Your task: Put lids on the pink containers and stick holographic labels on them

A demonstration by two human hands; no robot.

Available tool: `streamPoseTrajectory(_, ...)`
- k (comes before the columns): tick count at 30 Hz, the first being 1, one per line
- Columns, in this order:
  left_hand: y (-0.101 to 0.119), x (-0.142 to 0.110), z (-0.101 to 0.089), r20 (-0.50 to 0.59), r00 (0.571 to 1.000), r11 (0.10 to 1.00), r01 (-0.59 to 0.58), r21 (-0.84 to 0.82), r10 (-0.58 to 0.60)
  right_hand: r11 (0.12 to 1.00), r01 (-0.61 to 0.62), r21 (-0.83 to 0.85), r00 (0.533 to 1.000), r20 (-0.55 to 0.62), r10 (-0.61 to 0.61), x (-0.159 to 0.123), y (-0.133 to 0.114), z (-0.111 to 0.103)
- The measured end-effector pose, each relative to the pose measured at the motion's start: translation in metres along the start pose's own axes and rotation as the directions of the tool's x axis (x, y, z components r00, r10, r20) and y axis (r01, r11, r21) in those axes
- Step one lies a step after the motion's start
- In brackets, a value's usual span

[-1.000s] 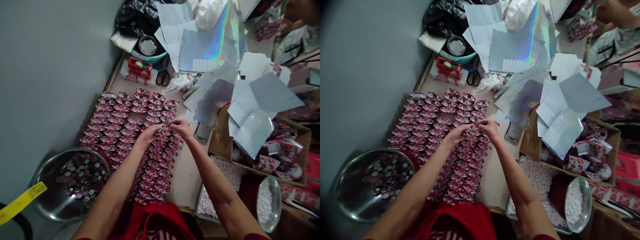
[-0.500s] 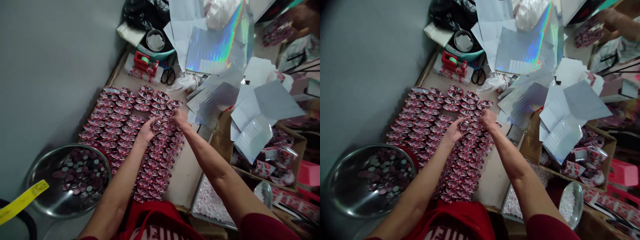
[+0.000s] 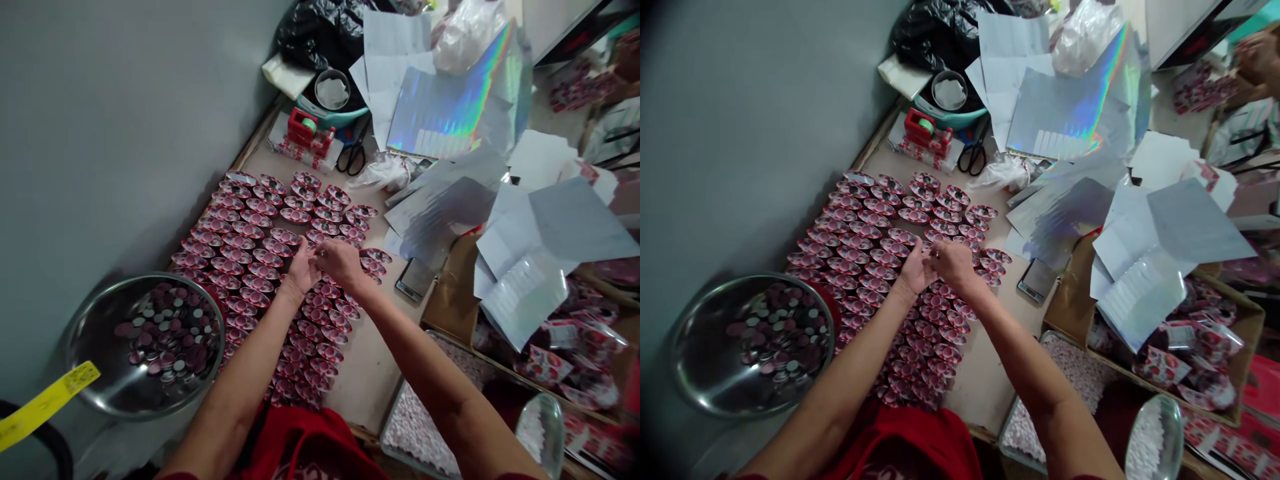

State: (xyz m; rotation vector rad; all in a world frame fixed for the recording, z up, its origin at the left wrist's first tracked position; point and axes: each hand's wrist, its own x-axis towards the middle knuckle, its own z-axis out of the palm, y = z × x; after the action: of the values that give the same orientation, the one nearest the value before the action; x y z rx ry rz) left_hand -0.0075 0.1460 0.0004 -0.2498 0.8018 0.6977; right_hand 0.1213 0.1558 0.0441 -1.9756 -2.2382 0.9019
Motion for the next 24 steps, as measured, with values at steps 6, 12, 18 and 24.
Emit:
streamPoseTrajectory(6,-0.015,0.002,0.005,0.038,0.999,0.999,0.011,-0.038,-0.009,0.949,-0.218,0.228,0.976,0.053,0.212,-0.001,0.009,-0.009)
streamPoseTrajectory(12,0.004,0.003,0.01,0.032,0.995,0.995,-0.091,-0.028,0.092,0.862,-0.223,0.456,0.94,-0.136,0.314,0.039,0.031,-0.015)
streamPoseTrajectory(18,0.056,-0.002,0.008,-0.014,0.962,0.962,-0.274,0.0,0.274,0.952,-0.305,-0.004,0.935,-0.19,0.299,0.11,0.036,-0.019)
streamPoseTrajectory(24,0.071,0.005,0.003,0.071,0.96,0.962,-0.268,-0.059,0.272,0.903,-0.375,-0.211,0.925,-0.023,0.379,0.145,0.04,-0.026)
